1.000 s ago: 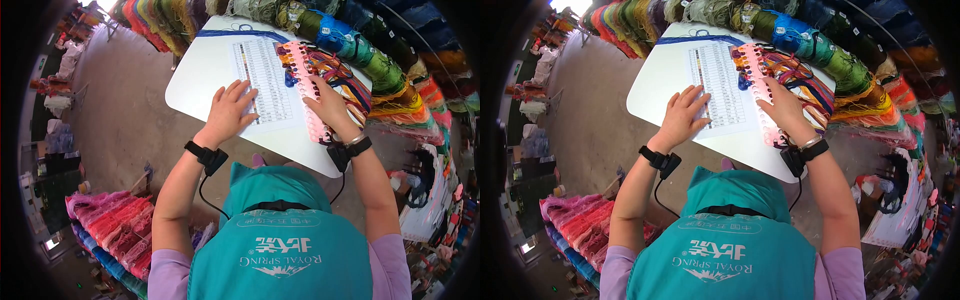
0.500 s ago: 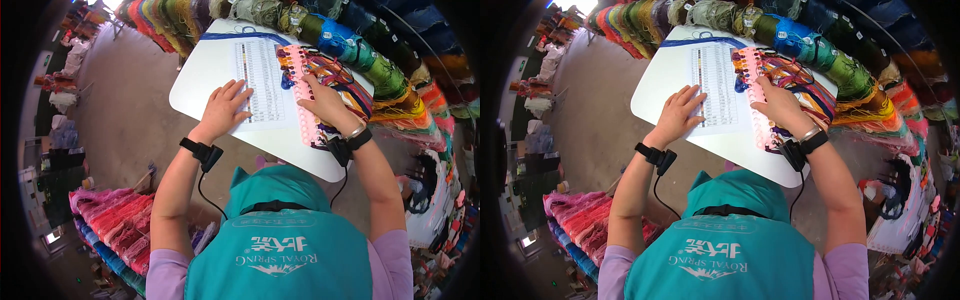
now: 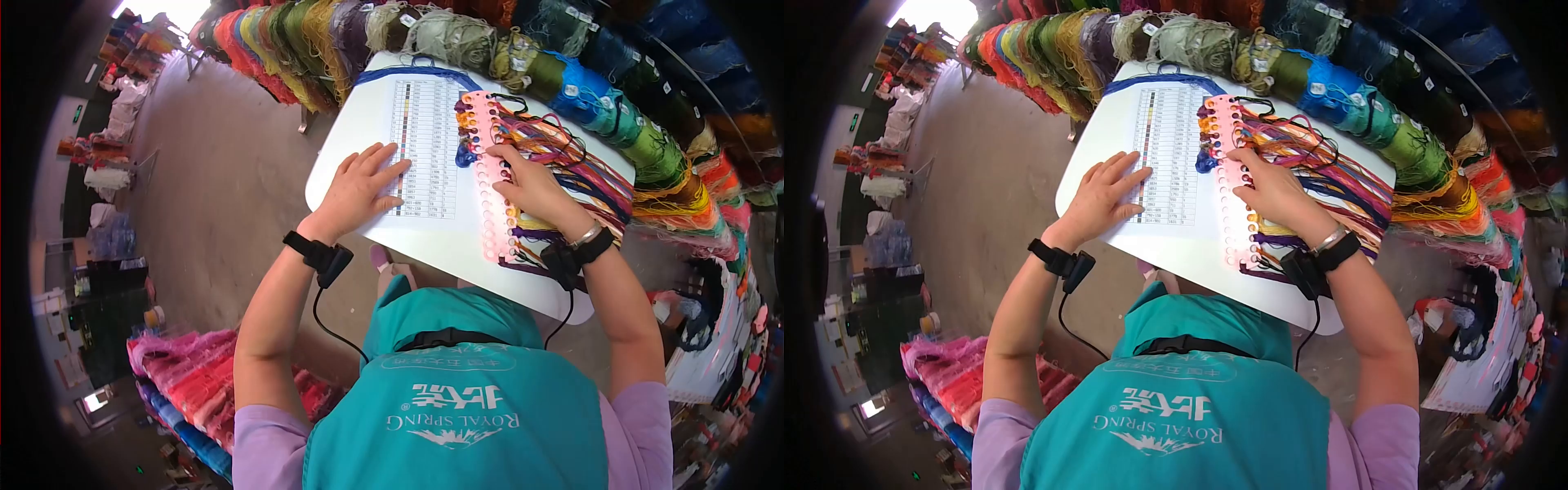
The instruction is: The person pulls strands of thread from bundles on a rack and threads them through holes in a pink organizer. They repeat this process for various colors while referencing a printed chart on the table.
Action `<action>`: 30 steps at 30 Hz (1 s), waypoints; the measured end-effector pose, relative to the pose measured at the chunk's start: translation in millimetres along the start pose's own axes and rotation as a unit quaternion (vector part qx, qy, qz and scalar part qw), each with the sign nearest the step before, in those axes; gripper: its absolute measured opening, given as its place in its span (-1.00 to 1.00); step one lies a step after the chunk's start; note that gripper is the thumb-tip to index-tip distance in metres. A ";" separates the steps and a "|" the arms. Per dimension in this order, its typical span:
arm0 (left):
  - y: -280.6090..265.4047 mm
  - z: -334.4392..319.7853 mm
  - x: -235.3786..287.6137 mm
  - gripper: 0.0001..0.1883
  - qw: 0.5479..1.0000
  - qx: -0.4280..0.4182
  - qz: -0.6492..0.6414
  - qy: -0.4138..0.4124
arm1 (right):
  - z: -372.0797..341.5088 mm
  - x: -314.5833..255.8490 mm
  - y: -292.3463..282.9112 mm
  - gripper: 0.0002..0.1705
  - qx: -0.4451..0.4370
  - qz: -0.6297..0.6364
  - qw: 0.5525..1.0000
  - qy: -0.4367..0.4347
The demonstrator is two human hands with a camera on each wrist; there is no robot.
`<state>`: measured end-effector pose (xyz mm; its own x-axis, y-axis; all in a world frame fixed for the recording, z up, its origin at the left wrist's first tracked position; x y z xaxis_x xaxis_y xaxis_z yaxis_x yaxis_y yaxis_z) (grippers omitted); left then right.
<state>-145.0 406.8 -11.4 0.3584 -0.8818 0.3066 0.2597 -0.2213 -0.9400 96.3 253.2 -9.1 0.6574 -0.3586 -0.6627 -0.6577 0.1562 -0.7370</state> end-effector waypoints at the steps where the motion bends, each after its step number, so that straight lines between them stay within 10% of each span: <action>1: 1.1 3.7 -7.3 -0.28 1.000 -0.002 -0.005 0.009 | 3.7 -3.3 1.4 -0.36 0.003 0.003 1.000 0.010; 15: -18.6 13.2 -84.7 -0.37 0.985 0.036 -0.077 0.149 | 16.4 -77.3 40.5 -0.29 0.089 -0.251 0.962 0.062; 20: -22.3 20.0 -92.6 -0.43 0.978 0.040 -0.115 0.171 | 19.2 -88.3 24.2 -0.55 0.133 -0.264 0.953 0.068; 24: -42.2 41.1 -102.2 -0.49 0.967 0.026 -0.182 0.178 | 43.4 -64.8 -4.1 -0.81 0.180 0.056 0.974 0.128; 30: -122.8 106.4 -100.9 -0.56 0.954 0.114 -0.122 0.249 | 85.9 -82.0 -96.6 -0.83 0.368 0.304 0.873 0.105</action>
<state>-117.7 567.2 89.1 -0.1944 -0.9164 0.3498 0.4889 -0.3997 -0.7754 137.5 346.6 104.9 0.1376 -0.1527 -0.9786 -0.3963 0.8970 -0.1957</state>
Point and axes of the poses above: each hand's wrist, its own z-axis towards the middle knuckle, its own y-axis out of the palm, x = y × z, the point moved 5 cm from there along z, towards the middle knuckle, and after that the axes turned 15 degrees about x, right-handed, at the moved point
